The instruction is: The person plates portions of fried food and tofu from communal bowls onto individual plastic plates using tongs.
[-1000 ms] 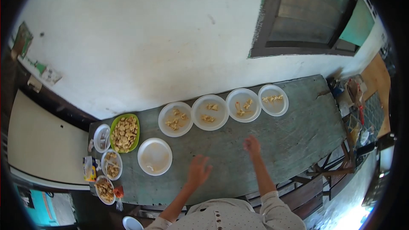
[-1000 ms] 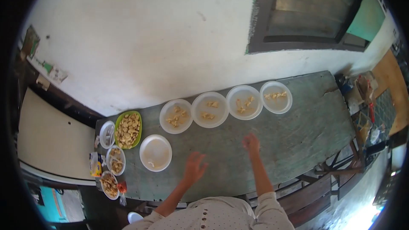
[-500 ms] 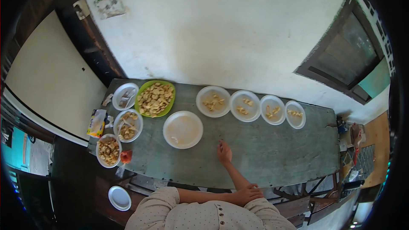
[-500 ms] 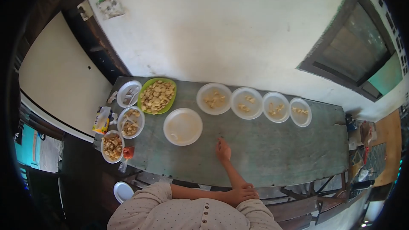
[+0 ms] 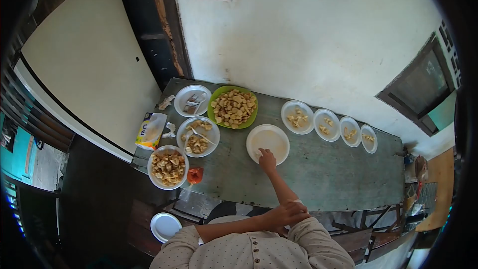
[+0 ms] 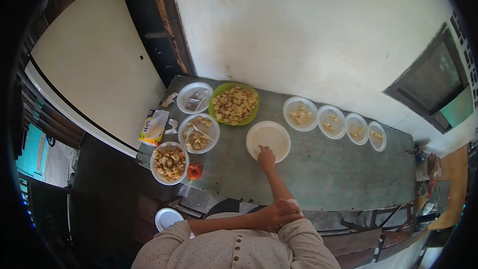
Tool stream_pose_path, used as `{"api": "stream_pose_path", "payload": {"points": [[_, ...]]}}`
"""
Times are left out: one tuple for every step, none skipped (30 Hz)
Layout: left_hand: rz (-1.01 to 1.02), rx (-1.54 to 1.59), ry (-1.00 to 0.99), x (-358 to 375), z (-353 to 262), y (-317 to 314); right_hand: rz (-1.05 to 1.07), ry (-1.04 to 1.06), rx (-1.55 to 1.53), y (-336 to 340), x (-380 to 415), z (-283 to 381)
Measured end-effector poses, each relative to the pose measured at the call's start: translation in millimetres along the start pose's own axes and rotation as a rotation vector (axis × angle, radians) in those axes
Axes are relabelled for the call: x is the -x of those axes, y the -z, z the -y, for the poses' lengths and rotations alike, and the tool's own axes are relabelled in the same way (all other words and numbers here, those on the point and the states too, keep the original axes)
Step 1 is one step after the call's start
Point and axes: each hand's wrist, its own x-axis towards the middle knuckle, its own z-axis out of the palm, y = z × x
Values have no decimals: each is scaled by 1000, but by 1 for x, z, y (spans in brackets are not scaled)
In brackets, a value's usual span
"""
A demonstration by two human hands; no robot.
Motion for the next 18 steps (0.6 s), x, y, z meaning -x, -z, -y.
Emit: {"api": "stream_pose_path", "payload": {"points": [[-23,-67,61,10,0,13,74,-40,44,0,-2,2],[-47,-134,121,20,-1,25,57,-63,2,-1,-2,3],[-50,-138,122,32,1,32,57,-58,2,2,-2,7],[-92,-157,250,47,7,35,60,-45,4,5,0,9],[-135,-173,380,62,15,36,66,-34,8,6,2,10],[-163,-233,441,77,24,37,73,-35,14,6,6,11],[-189,-291,504,93,35,37,92,-25,-18,5,12,9],[-160,-223,622,107,45,40,110,-17,-50,4,18,6],[-128,-153,739,120,57,43,118,-25,-44,6,25,6],[-117,-144,819,132,70,44,181,-10,-7,9,35,7],[-106,-134,899,144,83,44,244,5,29,15,44,11],[-107,-122,902,156,99,41,251,-1,36,23,54,16],[-136,-185,971,167,117,38,283,61,106,31,64,22],[-166,-250,1038,173,128,38,313,126,175,35,71,24],[-168,-246,1035,172,134,40,313,125,181,32,78,20],[-226,-286,1079,168,141,43,292,177,126,29,85,14],[-281,-325,1125,165,149,44,271,226,69,25,89,7],[-276,-314,1127,163,158,43,262,207,-1,21,91,0]]}}
